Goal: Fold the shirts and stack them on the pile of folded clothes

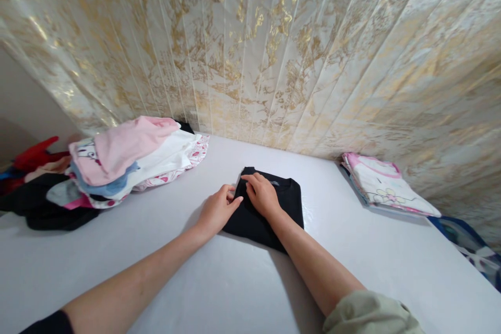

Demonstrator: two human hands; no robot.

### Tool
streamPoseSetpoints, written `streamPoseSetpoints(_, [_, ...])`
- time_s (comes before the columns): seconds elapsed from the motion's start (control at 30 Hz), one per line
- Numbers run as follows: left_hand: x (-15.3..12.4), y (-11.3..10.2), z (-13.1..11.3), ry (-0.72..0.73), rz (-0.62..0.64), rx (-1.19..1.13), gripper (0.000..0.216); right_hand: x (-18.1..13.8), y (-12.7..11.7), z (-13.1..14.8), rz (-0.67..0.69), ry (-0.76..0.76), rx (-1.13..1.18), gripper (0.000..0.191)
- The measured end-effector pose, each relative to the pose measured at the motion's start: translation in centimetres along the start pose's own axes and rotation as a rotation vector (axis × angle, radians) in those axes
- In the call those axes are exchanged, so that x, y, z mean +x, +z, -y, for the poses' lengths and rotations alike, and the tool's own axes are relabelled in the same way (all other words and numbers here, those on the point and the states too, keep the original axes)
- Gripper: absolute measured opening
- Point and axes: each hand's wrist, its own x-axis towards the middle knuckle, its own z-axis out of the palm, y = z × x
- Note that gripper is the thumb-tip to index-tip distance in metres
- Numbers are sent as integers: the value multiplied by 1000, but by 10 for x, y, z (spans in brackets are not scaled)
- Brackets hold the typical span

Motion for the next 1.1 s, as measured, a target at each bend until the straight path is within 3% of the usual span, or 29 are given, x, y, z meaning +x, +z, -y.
streamPoseSetpoints(0.23, [-9,-7,-19,26,58,152,15,3,-3,5,177,-76,-44,40])
streamPoseSetpoints(0.47, [-13,-10,-22,25,76,94,17,2,0,5,137,-4,-47,34])
streamPoseSetpoints(0.6, [-14,-17,-28,51,108,231,19,2,2,4,114,-22,-20,28])
streamPoseSetpoints(0.73, [-17,-22,-31,84,130,366,26,2,4,2,107,-23,-5,39])
streamPoseSetpoints(0.9, [-16,-17,-20,139,5,380,2,2,5,0,118,-22,-20,42])
streamPoseSetpoints(1.1, [-12,-7,-13,185,16,369,13,2,5,1,100,-43,-34,42])
